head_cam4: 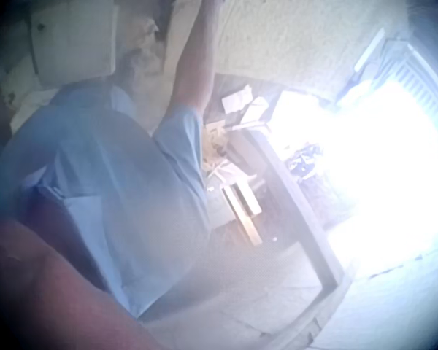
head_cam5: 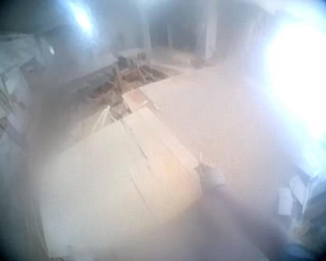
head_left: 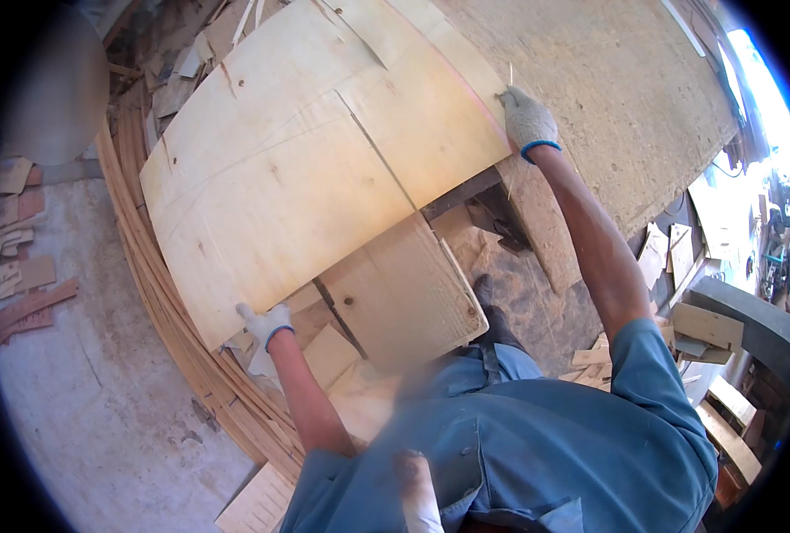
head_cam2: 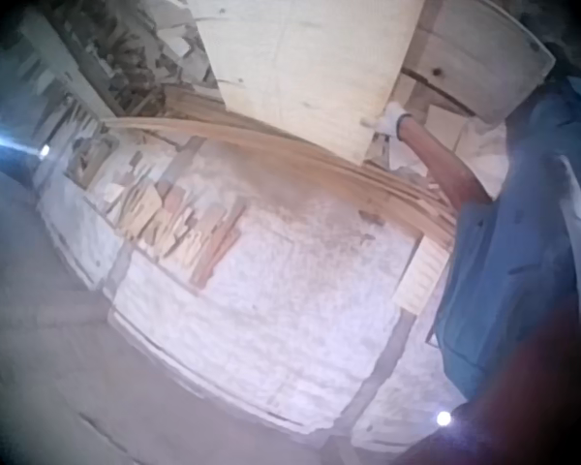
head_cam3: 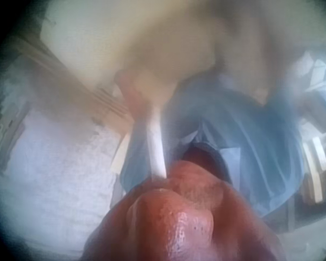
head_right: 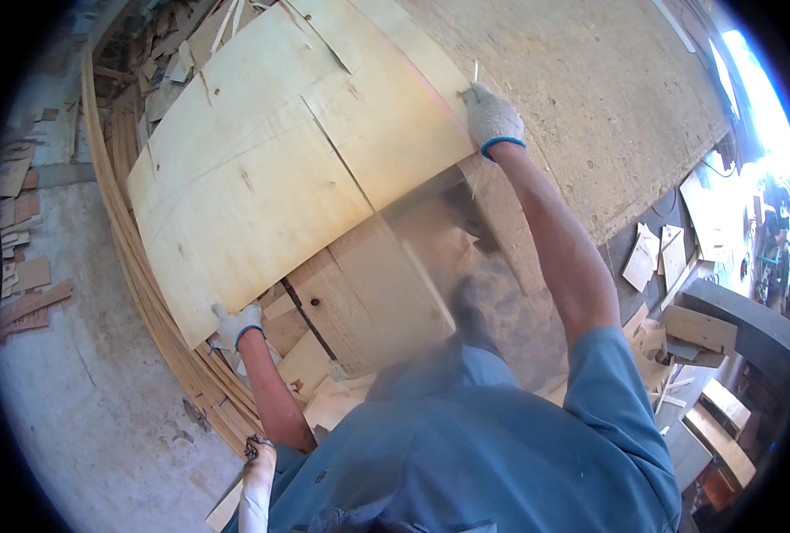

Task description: The person uses a hand saw to cut a piece of plywood on a workbench. They then place a paper template on the plywood, trace its outline with a pencil, and proceed to cut along the marked line.

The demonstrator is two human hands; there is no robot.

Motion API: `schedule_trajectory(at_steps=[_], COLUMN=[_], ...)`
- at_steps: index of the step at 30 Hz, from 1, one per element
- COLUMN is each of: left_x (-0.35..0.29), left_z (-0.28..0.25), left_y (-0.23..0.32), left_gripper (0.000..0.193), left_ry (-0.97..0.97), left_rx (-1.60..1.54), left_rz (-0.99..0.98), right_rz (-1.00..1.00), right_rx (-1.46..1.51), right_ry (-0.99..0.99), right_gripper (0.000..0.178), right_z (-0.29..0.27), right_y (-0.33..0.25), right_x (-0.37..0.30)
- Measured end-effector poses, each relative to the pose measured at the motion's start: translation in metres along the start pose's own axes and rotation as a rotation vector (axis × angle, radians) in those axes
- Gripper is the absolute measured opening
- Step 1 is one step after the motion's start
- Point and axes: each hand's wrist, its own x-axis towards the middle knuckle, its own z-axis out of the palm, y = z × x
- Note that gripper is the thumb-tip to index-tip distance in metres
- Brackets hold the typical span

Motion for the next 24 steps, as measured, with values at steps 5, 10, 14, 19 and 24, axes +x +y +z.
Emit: schedule_trajectory(at_steps=[5, 10, 14, 19, 24], left_x=[-0.002, -0.043, -0.083, -0.121, -0.21], left_z=[0.001, 0.035, 0.044, -0.094, -0.269], left_y=[0.025, 0.071, 0.091, 0.088, 0.05], left_gripper=[0.05, 0.05, 0.051, 0.053, 0.048], left_ry=[-0.113, -0.459, -0.534, -0.342, -0.025], left_rx=[0.047, 0.187, 0.132, 0.31, 0.631], left_rz=[0.05, 0.169, 0.129, 0.404, 0.509], right_rz=[-0.052, -0.492, -0.579, -0.551, -0.526], right_rx=[0.004, -0.514, -0.574, -0.278, -0.055], right_ry=[-0.054, 0.036, 0.106, 0.089, -0.051], right_gripper=[0.042, 0.033, 0.028, 0.025, 0.022], right_z=[-0.036, -0.1, -0.128, -0.135, -0.154], right_y=[-0.015, -0.041, -0.046, -0.012, 0.02], right_x=[0.004, 0.038, 0.023, -0.062, -0.16])
